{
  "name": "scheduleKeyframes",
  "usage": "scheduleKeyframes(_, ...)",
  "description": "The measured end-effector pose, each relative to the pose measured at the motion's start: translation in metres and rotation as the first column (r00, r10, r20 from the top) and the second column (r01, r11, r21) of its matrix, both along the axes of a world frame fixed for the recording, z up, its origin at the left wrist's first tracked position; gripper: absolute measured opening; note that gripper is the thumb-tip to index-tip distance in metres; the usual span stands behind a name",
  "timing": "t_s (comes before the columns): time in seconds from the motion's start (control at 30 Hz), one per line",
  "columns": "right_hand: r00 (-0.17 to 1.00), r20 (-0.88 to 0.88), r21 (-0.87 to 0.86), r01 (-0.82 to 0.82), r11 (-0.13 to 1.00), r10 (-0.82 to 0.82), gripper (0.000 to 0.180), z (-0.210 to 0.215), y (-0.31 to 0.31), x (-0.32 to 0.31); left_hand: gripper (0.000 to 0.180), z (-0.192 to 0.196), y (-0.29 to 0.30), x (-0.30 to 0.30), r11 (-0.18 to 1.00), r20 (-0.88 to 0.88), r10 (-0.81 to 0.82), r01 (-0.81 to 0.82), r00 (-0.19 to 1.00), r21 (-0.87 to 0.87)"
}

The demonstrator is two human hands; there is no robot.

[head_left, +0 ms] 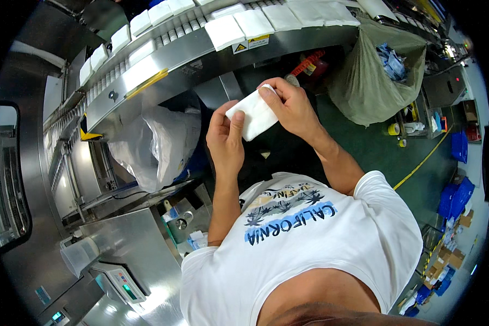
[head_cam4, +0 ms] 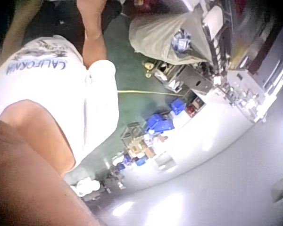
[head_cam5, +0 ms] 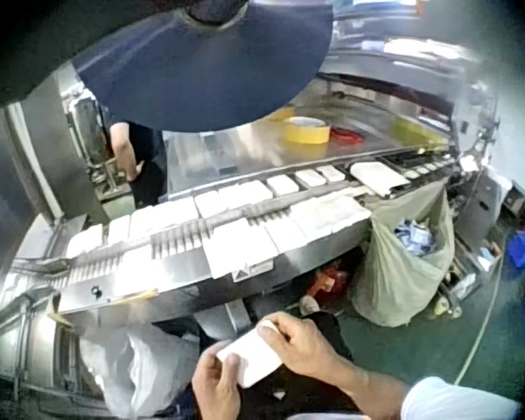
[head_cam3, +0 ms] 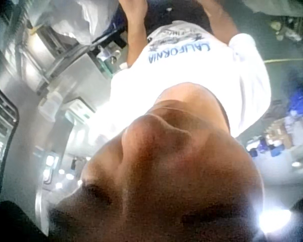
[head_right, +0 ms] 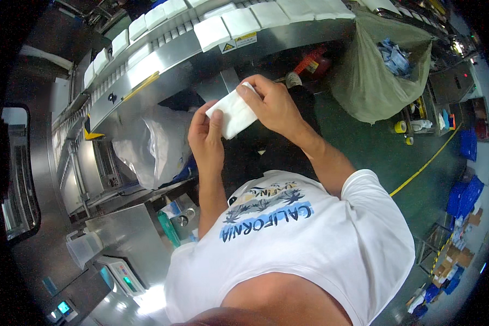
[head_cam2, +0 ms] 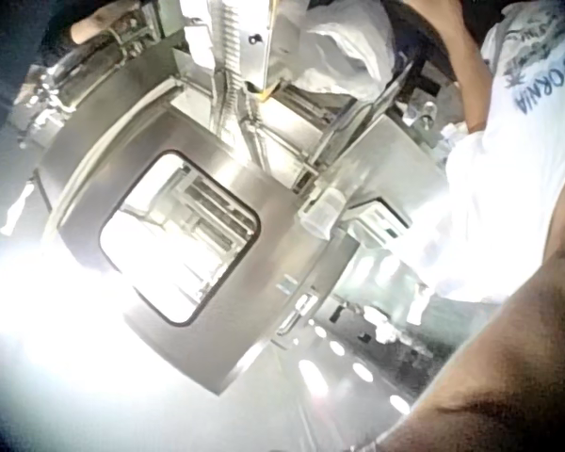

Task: The person handles white rectangular blocks moving along a conveyor belt in a factory setting. They pick up the blocks, inspect them, and place them back onto the line or into a plastic bag. The person also uses a red coiled air hose to clean the machinery.

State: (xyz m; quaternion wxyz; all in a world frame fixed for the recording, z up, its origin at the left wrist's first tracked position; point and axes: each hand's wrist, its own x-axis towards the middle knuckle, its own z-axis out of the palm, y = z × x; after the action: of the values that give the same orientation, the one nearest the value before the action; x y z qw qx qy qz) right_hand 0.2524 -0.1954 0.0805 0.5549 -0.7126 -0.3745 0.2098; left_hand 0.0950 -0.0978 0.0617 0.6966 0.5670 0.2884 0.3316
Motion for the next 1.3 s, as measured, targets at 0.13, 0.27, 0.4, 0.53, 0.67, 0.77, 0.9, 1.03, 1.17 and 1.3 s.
scheduleKeyframes(0.13,0.971,-0.238,0.005,-0.030,1.000,0.030,0.033,-0.006,0.009,0.003,0.034,-0.009,0.011,0.003,0.971,0.107,-0.022,0.047,0.994,-0.235)
scheduleKeyframes(0.27,0.946,-0.323,-0.023,-0.041,0.999,0.032,0.035,-0.014,0.012,0.005,0.035,-0.013,0.018,0.002,0.933,0.115,-0.034,0.073,0.993,-0.353)
scheduleKeyframes(0.4,0.965,-0.262,-0.043,0.008,0.999,-0.019,0.034,-0.019,0.013,0.007,0.036,-0.017,0.011,0.002,0.953,0.137,-0.188,0.214,0.973,-0.215)
scheduleKeyframes(0.53,0.997,-0.026,-0.087,0.074,0.993,-0.077,0.029,-0.020,0.014,0.006,0.039,-0.022,0.013,0.003,0.948,0.037,-0.233,0.236,0.972,-0.213)
scheduleKeyframes(0.67,0.992,0.103,-0.014,0.080,0.997,-0.078,0.027,-0.021,0.008,0.002,0.032,-0.024,0.009,0.001,0.948,0.058,-0.225,0.232,0.973,-0.218)
scheduleKeyframes(0.77,0.994,-0.109,-0.043,-0.024,0.999,0.019,0.028,-0.024,0.006,0.006,0.030,-0.021,0.010,-0.002,0.959,0.083,-0.198,0.211,0.977,-0.192)
scheduleKeyframes(0.9,0.913,-0.345,-0.077,-0.260,0.963,0.219,0.038,-0.026,0.006,0.016,0.031,-0.012,0.023,-0.006,0.950,0.030,-0.276,0.278,0.961,-0.141)
scheduleKeyframes(1.03,0.929,-0.269,-0.088,-0.286,0.954,0.254,0.042,-0.026,0.006,0.019,0.033,-0.006,0.030,-0.006,0.946,-0.014,-0.299,0.294,0.954,-0.133)
scheduleKeyframes(1.17,0.933,-0.256,-0.020,-0.267,0.964,0.253,0.037,-0.024,0.014,0.018,0.032,-0.004,0.036,-0.004,0.953,-0.016,-0.279,0.275,0.960,-0.127)
scheduleKeyframes(1.3,0.850,-0.416,0.042,-0.338,0.940,0.324,0.033,-0.013,0.030,0.026,0.030,0.001,0.050,-0.004,0.945,0.030,-0.289,0.290,0.957,-0.154)
